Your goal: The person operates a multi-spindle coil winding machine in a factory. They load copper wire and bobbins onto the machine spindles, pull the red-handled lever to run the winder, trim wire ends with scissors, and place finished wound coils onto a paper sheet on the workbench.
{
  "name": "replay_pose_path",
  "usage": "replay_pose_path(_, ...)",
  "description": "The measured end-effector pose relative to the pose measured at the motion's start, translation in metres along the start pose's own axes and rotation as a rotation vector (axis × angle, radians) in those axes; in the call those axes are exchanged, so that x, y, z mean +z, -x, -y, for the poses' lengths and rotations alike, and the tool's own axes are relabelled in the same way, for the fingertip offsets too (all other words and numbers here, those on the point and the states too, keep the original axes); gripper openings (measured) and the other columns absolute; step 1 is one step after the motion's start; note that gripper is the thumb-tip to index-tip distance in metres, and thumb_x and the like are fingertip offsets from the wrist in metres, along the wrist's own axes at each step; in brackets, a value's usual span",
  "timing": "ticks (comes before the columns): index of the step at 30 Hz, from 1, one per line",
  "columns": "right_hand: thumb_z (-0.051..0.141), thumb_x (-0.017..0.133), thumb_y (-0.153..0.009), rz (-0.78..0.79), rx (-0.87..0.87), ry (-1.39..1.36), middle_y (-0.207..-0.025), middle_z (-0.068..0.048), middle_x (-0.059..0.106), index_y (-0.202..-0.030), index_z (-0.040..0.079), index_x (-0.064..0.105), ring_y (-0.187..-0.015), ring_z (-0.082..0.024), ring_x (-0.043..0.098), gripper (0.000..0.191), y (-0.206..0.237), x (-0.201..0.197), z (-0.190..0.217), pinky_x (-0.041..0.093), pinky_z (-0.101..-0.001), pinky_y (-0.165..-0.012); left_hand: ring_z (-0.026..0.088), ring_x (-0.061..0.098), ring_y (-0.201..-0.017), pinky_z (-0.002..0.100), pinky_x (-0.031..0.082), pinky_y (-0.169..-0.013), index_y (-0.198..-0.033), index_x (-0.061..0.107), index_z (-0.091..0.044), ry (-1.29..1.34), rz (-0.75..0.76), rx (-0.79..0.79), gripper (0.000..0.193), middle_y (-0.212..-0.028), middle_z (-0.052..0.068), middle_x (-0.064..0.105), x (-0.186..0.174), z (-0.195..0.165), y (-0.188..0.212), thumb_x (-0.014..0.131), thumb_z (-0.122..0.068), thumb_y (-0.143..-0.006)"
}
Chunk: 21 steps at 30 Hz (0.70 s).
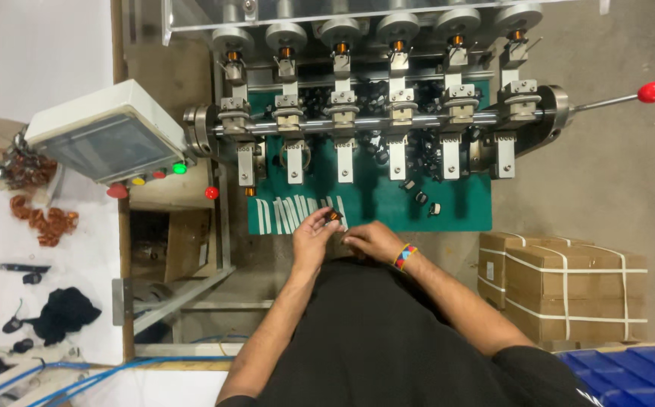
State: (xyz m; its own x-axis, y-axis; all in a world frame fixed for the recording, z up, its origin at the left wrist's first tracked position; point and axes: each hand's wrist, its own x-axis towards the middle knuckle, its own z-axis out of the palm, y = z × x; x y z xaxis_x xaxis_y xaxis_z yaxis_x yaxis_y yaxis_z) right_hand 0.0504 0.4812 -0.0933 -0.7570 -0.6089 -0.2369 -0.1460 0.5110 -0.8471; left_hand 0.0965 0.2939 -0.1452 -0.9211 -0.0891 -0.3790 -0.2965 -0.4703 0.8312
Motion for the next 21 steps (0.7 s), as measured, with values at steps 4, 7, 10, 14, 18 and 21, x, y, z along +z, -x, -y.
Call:
replay_pose_path(4,0.036,0.073,-0.087,-0.153,0.175,0.195,-0.102,-0.016,0.075,-0.124,0.014,0.069,-0.093,-0.036,0.07,0.043,-0.038,-0.005,-0.039,0.055,-0.0461,-0.08,0.021,0.073,-0.093,0.032,0.062,-0.085,-0.134,0.058,0.009,-0.056,-0.092,0.049,0.045,-0.114,0.016,0.069,-0.033,0.002,0.022,0.071,0.004,-0.091)
replay_pose_path(7,0.031,0.073,-0.088,-0.313,0.15,0.157,-0.105,-0.014,0.073,-0.12,0.015,0.072,-0.097,-0.036,0.07,0.035,-0.068,0.002,-0.038,0.055,-0.0462,-0.08,0.02,0.073,-0.091,0.03,0.061,-0.082,-0.134,0.059,0.01,-0.118,-0.135,0.051,0.045,-0.113,0.016,0.069,-0.046,-0.001,0.042,0.072,0.005,-0.091)
replay_pose_path(10,0.025,0.074,-0.087,-0.361,0.198,0.115,-0.106,-0.013,0.07,-0.107,0.017,0.075,-0.095,-0.036,0.069,0.022,-0.092,0.012,-0.024,0.055,-0.0469,-0.08,0.019,0.074,-0.09,0.029,0.061,-0.081,-0.133,0.06,0.008,-0.167,-0.158,0.048,0.045,-0.115,0.016,0.069,-0.05,-0.008,0.053,0.071,0.005,-0.09)
replay_pose_path(14,0.017,0.071,-0.088,-0.409,0.118,0.135,-0.101,-0.014,0.066,-0.093,0.011,0.07,-0.095,-0.039,0.065,0.008,-0.095,0.023,-0.016,0.053,-0.0486,-0.08,0.017,0.074,-0.091,0.028,0.062,-0.081,-0.133,0.059,0.006,-0.191,-0.129,0.057,0.045,-0.118,0.016,0.069,-0.052,-0.023,0.051,0.071,0.004,-0.089)
replay_pose_path(18,0.012,0.064,-0.094,-0.32,-0.057,0.174,-0.1,-0.018,0.061,-0.099,0.007,0.063,-0.099,-0.038,0.061,0.007,-0.051,0.032,0.001,0.05,-0.0466,-0.087,0.014,0.077,-0.088,0.025,0.059,-0.079,-0.133,0.063,0.004,-0.411,-0.113,0.024,0.045,-0.114,0.016,0.076,-0.058,-0.047,0.04,0.072,-0.001,-0.09)
replay_pose_path(21,0.014,0.063,-0.094,-0.184,-0.124,-0.009,-0.11,-0.015,0.059,-0.101,0.006,0.058,-0.101,-0.034,0.062,0.012,-0.014,0.038,0.028,0.052,-0.0412,-0.087,0.013,0.077,-0.087,0.026,0.059,-0.079,-0.132,0.068,-0.001,-0.573,-0.05,0.074,0.045,-0.11,0.015,0.079,-0.059,-0.065,0.031,0.078,-0.006,-0.089)
